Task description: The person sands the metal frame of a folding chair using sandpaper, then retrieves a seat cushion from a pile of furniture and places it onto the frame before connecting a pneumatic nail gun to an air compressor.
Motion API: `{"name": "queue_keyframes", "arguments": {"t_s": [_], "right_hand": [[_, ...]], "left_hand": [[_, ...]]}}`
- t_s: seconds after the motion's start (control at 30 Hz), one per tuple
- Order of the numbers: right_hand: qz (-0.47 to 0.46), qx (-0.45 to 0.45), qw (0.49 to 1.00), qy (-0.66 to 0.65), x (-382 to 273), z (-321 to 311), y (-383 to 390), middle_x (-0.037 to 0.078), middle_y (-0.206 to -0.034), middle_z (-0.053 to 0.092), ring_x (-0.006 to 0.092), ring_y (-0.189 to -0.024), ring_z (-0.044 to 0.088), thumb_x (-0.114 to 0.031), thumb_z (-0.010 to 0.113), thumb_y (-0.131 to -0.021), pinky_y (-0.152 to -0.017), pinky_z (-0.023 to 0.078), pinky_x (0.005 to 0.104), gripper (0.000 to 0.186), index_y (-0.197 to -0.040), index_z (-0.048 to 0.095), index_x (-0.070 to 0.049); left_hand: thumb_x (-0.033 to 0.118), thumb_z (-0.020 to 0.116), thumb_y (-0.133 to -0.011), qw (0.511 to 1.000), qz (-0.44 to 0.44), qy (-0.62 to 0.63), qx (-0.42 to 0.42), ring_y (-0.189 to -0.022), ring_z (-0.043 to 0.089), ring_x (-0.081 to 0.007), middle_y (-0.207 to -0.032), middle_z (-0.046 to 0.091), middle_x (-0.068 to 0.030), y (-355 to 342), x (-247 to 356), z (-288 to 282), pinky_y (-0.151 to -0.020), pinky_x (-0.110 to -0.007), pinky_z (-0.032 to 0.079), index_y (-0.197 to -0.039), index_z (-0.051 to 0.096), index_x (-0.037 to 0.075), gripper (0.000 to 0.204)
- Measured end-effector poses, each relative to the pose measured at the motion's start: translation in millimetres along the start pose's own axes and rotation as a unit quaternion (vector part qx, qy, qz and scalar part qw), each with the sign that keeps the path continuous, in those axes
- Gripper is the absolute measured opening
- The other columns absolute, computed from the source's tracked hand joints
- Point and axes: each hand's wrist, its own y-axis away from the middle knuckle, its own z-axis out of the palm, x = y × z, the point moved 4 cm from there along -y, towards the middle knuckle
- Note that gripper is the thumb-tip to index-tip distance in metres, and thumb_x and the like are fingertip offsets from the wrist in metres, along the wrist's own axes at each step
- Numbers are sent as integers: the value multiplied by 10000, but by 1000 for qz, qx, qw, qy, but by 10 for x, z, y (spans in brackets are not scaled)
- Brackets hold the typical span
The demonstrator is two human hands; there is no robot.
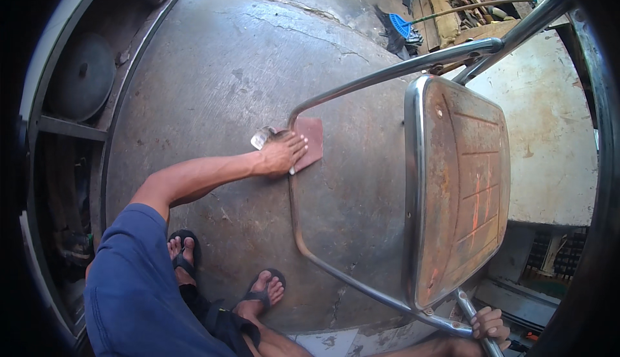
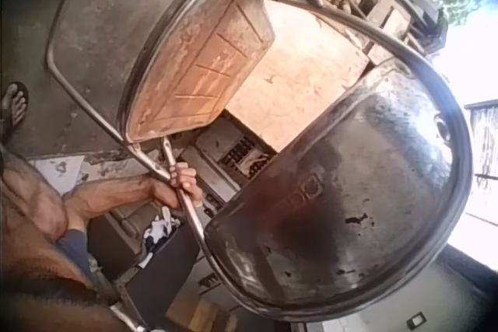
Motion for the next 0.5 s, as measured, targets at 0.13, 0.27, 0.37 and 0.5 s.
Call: {"name": "queue_keyframes", "arguments": {"t_s": [0.13, 0.27, 0.37, 0.5], "right_hand": [[-13, -21, 1000, 0, 7, -6, -24, 34, -575, 401, 145, -544, 353, -373, 274, -1023, -497, 339, 294, 442, -838, 528, -63], [-27, -95, 994, -38, 6, -34, -70, 68, -601, 479, 168, -545, 395, -462, 233, -1032, -493, 364, 333, 599, -954, 633, -23], [-40, -57, 997, -35, 1, -43, -46, 66, -600, 479, 163, -541, 392, -450, 240, -1032, -481, 354, 318, 584, -938, 627, -24], [-31, -70, 997, -27, 6, -76, -44, 66, -604, 477, 165, -538, 390, -457, 246, -1029, -480, 358, 324, 575, -956, 620, -27]], "left_hand": [[209, 382, -949, 994, -32, -18, 105, -1462, 220, -278, -1543, 305, -164, -138, -499, -117, -1200, -405, 206, -1438, 360, -24, 542], [111, 453, -863, 981, 15, 126, 145, -1465, 212, -287, -1553, 278, -172, 293, 25, -13, -1211, -421, 146, -1453, 352, -1, 608], [-23, 459, -783, 921, -100, 276, 257, -1455, 233, -321, -1539, 290, -209, 631, 164, -116, -1193, -443, 177, -1468, 319, -14, 699], [-73, 382, -884, 546, -452, 531, 465, -1379, 366, -310, -1482, 378, -228, 1052, 235, -61, -1117, -357, 302, -1456, 322, -38, 576]]}}
